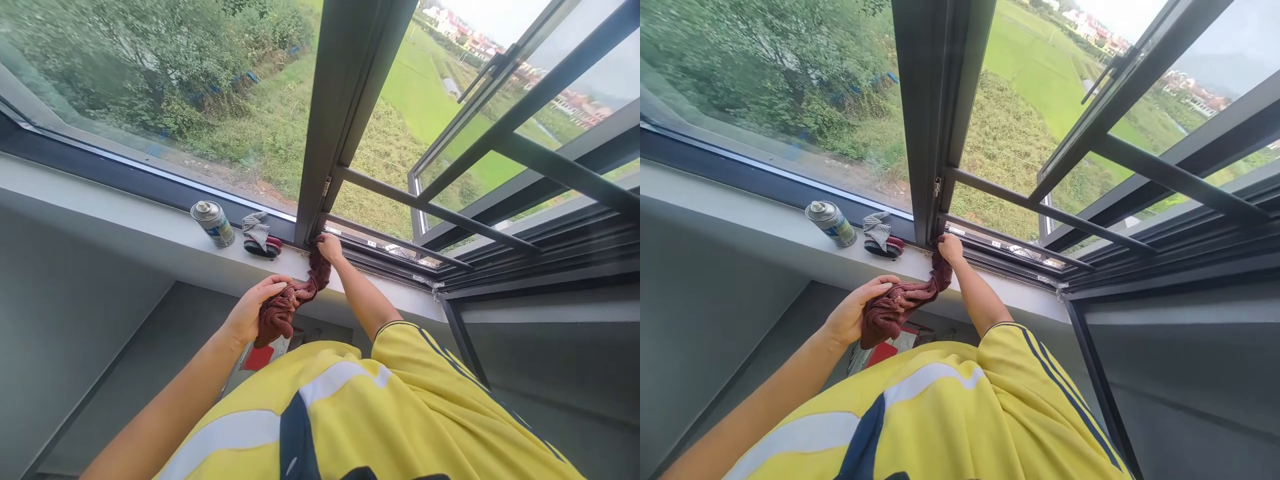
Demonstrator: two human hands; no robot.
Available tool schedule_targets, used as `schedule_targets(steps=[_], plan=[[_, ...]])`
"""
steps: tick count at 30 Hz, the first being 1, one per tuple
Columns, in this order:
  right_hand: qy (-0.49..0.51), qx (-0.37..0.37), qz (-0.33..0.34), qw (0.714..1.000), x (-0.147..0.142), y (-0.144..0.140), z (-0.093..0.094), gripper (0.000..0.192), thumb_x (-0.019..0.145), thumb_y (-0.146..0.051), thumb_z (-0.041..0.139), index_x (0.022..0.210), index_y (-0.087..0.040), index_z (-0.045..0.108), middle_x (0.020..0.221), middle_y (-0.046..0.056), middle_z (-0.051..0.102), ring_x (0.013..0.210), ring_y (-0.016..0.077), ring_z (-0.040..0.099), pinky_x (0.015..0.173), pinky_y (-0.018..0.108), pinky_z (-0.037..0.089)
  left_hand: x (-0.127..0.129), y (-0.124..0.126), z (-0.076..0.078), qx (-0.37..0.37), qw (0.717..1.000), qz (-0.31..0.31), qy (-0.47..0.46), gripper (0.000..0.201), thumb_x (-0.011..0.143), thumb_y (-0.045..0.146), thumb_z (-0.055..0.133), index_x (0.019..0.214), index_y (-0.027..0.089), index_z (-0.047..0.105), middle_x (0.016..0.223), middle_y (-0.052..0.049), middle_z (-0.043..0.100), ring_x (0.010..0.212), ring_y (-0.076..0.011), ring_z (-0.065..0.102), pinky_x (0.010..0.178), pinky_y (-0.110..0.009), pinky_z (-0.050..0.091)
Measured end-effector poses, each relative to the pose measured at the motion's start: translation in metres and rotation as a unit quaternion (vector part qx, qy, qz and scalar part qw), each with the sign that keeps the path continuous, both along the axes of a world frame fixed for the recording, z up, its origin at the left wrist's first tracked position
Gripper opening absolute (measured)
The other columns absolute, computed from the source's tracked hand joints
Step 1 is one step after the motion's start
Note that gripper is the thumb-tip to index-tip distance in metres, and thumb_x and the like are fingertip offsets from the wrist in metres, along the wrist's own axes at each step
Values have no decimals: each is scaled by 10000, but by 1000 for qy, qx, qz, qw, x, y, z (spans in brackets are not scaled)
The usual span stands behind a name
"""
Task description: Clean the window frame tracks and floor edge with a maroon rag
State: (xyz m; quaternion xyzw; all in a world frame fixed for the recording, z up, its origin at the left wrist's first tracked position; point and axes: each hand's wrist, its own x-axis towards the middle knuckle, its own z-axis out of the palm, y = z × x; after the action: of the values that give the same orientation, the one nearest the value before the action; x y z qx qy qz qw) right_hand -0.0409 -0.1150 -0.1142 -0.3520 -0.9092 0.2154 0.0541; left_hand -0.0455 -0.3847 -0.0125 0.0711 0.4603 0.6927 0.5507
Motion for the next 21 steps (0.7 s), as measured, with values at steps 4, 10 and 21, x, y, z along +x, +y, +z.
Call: schedule_targets(steps=[4,10,21], plan=[[-3,-40,3,999,-2,-7,3,356,797,-151,513,1114,-180,671,1076,71,656,1009,194,598,889,245,454,-3,2,1,4,1000,-2,-6,267,737,210,639,975,157,529,831,-83,658,643,-184,632,556,-310,538],[51,-66,-30,996,-4,-15,10,319,791,-124,506,1052,-161,686,1065,72,668,1039,193,597,913,242,444,-4,-2,4,4,1000,-6,4,280,736,233,663,976,170,534,826,-77,660,636,-192,634,552,-317,538],[313,-353,39,881,119,-8,93,438,811,-504,558,1142,-223,609,1125,59,640,988,189,626,823,301,528,-63,-99,37,-153,980,-14,124,667,552,255,817,1172,317,580,1084,-75,668,727,-293,672,569,-375,567]])
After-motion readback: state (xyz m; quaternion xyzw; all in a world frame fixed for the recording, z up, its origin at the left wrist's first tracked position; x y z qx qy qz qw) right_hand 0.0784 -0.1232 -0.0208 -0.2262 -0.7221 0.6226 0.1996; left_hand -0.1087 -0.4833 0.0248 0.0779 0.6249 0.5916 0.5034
